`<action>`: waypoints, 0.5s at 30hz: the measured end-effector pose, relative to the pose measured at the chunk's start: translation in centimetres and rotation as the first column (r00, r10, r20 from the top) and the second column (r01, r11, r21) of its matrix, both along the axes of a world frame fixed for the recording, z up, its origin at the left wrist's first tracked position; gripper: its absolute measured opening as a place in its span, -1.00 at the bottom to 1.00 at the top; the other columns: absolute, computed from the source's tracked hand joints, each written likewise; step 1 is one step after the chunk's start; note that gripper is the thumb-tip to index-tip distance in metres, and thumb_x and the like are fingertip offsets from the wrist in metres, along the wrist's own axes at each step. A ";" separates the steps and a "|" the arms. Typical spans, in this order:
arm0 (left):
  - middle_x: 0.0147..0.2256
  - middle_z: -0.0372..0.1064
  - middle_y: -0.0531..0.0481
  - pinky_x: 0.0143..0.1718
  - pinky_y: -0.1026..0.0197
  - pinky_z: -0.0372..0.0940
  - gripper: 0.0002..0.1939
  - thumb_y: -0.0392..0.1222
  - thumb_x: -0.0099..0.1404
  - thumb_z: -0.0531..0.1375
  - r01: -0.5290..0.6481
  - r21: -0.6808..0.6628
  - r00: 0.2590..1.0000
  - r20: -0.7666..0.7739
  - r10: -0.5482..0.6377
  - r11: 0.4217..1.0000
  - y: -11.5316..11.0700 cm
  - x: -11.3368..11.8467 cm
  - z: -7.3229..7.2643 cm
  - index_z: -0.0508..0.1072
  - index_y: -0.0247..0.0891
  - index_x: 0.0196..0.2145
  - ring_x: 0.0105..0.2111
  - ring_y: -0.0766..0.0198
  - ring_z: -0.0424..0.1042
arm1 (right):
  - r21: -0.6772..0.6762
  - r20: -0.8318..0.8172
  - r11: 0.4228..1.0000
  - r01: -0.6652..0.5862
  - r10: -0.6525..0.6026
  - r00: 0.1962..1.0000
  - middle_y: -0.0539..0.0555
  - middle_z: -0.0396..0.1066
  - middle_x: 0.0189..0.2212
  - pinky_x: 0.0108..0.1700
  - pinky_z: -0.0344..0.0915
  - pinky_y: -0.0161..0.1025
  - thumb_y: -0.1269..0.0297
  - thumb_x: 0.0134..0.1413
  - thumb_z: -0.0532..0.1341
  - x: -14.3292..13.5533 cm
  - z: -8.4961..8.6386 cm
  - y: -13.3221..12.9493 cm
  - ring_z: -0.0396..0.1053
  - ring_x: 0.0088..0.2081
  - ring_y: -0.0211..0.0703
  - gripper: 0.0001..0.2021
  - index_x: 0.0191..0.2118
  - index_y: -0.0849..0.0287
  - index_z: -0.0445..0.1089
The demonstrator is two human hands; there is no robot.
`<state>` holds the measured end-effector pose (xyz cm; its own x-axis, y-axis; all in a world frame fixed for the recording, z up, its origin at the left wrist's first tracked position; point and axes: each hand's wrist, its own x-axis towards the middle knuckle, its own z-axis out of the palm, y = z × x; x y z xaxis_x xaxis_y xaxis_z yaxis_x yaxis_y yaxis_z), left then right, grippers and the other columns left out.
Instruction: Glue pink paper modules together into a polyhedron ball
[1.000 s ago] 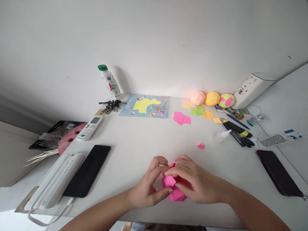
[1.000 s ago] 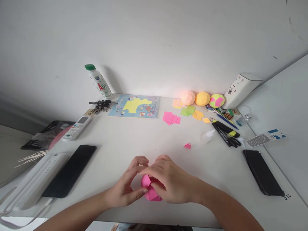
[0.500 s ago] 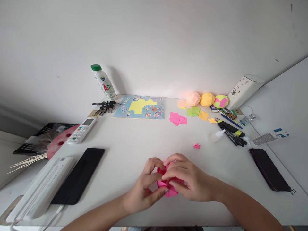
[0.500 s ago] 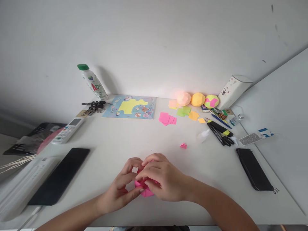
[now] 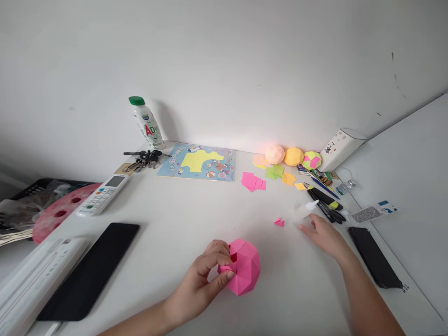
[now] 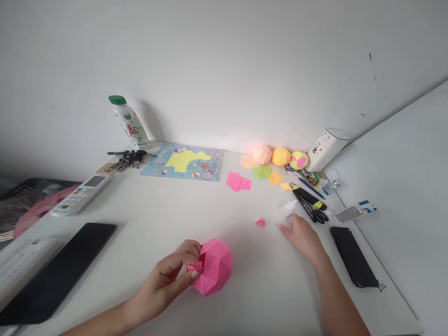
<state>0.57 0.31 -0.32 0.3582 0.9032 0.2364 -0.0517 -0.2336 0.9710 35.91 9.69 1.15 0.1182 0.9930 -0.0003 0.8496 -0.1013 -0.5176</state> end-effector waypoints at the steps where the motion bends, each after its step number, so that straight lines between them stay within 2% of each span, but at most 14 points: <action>1: -0.43 0.26 -0.03 -0.16 0.09 0.22 -0.77 -0.10 0.40 0.13 0.009 -0.018 1.000 0.013 -0.009 1.000 0.0 0.1 0.0 0.40 -0.22 -0.40 -0.26 0.17 0.23 | 0.036 -0.024 0.998 0.044 -0.043 0.999 0.22 0.49 -0.28 -0.28 0.36 -0.06 0.03 -0.13 0.30 0.5 -1.1 0.8 0.45 -0.26 0.11 -0.59 -0.19 0.20 0.39; 3: -0.43 0.26 -0.04 -0.15 0.09 0.22 -0.73 -0.06 0.39 0.14 0.025 -0.071 0.999 0.040 -0.022 0.997 0.1 0.2 0.0 0.38 -0.23 -0.43 -0.24 0.17 0.23 | 0.087 -0.094 0.992 0.095 -0.087 0.992 0.20 0.48 -0.24 -0.25 0.38 -0.09 0.00 -0.08 0.24 0.4 -2.9 2.3 0.45 -0.25 0.04 -0.50 -0.07 0.23 0.32; 5: -0.41 0.25 -0.03 -0.15 0.10 0.22 -0.68 -0.02 0.37 0.15 0.037 -0.152 0.997 0.073 -0.026 0.988 0.3 0.2 -0.1 0.35 -0.25 -0.47 -0.25 0.18 0.24 | 0.135 -0.157 0.984 0.114 -0.093 0.983 0.18 0.46 -0.24 -0.25 0.38 -0.10 -0.03 0.00 0.17 -0.4 -4.1 3.2 0.44 -0.29 -0.02 -0.50 -0.04 0.25 0.29; 8: -0.37 0.21 0.00 -0.23 0.16 0.22 -0.64 0.04 0.33 0.19 0.069 -0.313 0.984 0.178 -0.013 0.947 0.6 0.2 -0.1 0.33 -0.27 -0.48 -0.31 0.25 0.24 | 0.192 -0.219 0.978 0.079 -0.036 0.975 0.19 0.44 -0.25 -0.21 0.39 -0.08 -0.04 0.09 0.10 -1.7 -4.2 3.2 0.42 -0.30 -0.05 -0.54 -0.05 0.24 0.25; 10: -0.36 0.20 0.02 -0.29 0.20 0.21 -0.64 0.05 0.31 0.21 0.119 -0.397 0.963 0.268 -0.009 0.910 0.7 0.2 -0.1 0.33 -0.28 -0.47 -0.35 0.29 0.24 | 0.210 -0.232 0.977 0.026 0.024 0.972 0.20 0.43 -0.23 -0.18 0.39 -0.06 -0.05 0.11 0.11 -2.5 -2.8 2.4 0.43 -0.28 -0.03 -0.50 0.02 0.23 0.18; 13: -0.39 0.24 0.03 -0.31 0.22 0.20 -0.64 0.05 0.27 0.26 0.183 -0.456 0.936 0.353 -0.012 0.871 0.8 0.3 -0.1 0.36 -0.30 -0.46 -0.36 0.30 0.26 | 0.243 -0.213 0.967 -0.078 0.132 0.968 0.20 0.41 -0.15 -0.10 0.38 -0.04 -0.03 0.06 0.24 -4.2 1.0 0.5 0.42 -0.17 0.01 -0.42 0.10 0.17 0.12; 15: -0.40 0.27 0.03 -0.32 0.23 0.21 -0.64 0.06 0.24 0.28 0.200 -0.472 0.925 0.380 -0.006 0.859 0.8 0.4 -0.1 0.38 -0.30 -0.45 -0.37 0.30 0.27 | 0.311 -0.178 0.914 -0.260 0.325 0.929 0.20 0.40 -0.11 -0.13 0.40 -0.09 0.03 0.10 0.26 -6.0 4.2 -0.9 0.43 -0.16 -0.01 -0.49 0.08 0.13 0.16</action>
<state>0.98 1.07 -0.45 0.4354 0.8945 -0.1018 -0.4087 0.2971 0.8630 29.90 8.82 5.36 -0.1484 0.9463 0.2873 0.6795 0.3087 -0.6656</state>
